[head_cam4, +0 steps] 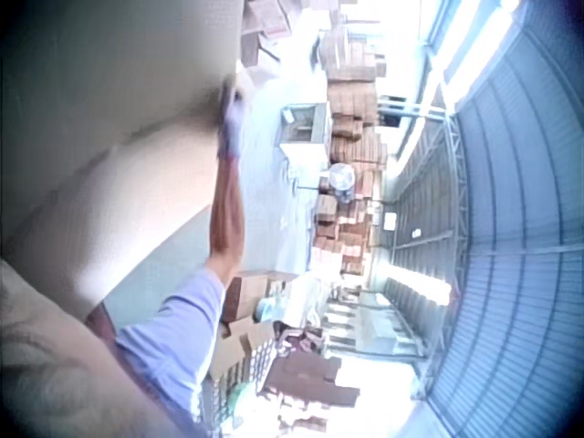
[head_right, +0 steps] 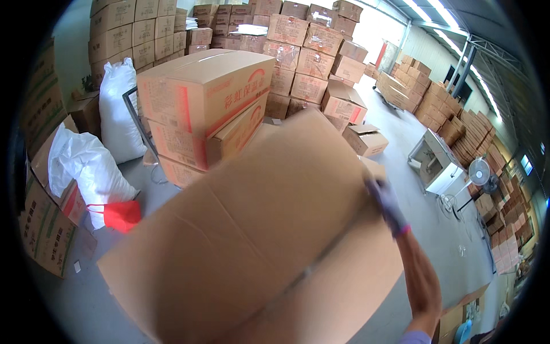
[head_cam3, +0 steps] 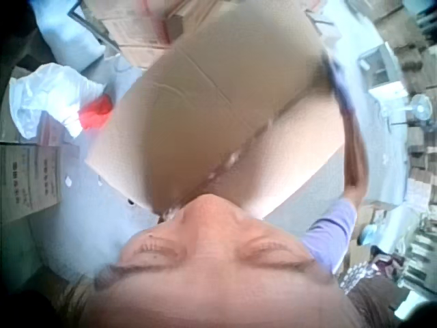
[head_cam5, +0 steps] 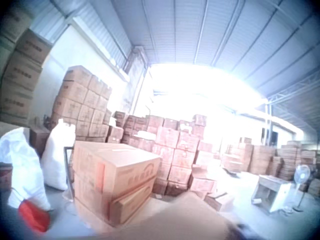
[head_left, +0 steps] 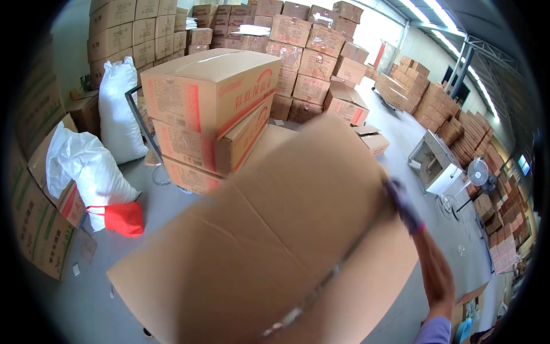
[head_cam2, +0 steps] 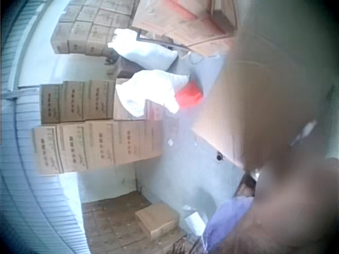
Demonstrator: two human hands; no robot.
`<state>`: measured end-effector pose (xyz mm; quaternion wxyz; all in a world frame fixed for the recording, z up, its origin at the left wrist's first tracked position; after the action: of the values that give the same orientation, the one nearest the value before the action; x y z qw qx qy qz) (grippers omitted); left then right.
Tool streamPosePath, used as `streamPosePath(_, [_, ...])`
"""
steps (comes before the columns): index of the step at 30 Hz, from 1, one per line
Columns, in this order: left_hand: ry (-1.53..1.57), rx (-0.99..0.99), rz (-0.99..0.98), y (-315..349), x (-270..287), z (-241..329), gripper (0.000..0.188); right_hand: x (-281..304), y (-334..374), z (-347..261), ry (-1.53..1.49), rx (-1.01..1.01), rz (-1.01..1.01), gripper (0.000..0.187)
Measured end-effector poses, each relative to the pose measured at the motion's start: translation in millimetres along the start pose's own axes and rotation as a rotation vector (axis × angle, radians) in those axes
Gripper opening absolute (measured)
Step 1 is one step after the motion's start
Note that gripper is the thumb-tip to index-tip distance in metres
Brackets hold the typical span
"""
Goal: The person assembles light green kettles by inserting internal components and lids, then places them into a cardboard box. The person also seals the box with tape.
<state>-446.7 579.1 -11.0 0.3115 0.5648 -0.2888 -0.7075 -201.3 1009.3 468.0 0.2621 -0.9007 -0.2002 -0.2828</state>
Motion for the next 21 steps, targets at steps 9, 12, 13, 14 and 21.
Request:
streamPosePath(9, [0.399,0.011,-0.103,-200.2,-193.8,25.5,0.082,-135.9,-106.5,86.2,0.681,0.361,-0.572,0.073])
streamPosePath(12, [0.276,-0.093,-0.113,-191.1,-275.5,56.3,0.087,-131.3,-91.6,120.5,0.472,0.347,-0.345,0.071])
streamPosePath(13, [0.206,-0.150,-0.102,-179.0,-283.5,70.6,0.089,-139.9,-104.4,120.2,0.401,0.364,-0.288,0.070])
streamPosePath(14, [0.122,-0.214,-0.010,-164.3,-282.6,81.9,0.091,-150.2,-113.2,119.1,0.333,0.384,-0.230,0.069])
streamPosePath(21, [0.051,-0.484,0.289,-117.1,-281.6,178.6,0.097,-180.4,-57.1,149.1,0.285,0.173,-0.109,0.093])
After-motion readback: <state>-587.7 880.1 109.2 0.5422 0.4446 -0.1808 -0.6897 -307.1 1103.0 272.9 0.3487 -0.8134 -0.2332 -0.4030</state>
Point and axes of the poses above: each hand's wrist, its own y-axis away from the middle knuckle, its own x-axis out of the back of the hand, z = x × y, the point moved 5 cm from there along -y, towards the middle knuckle, and after that the axes turned 11 degrees about x, right-handed, at the moved point
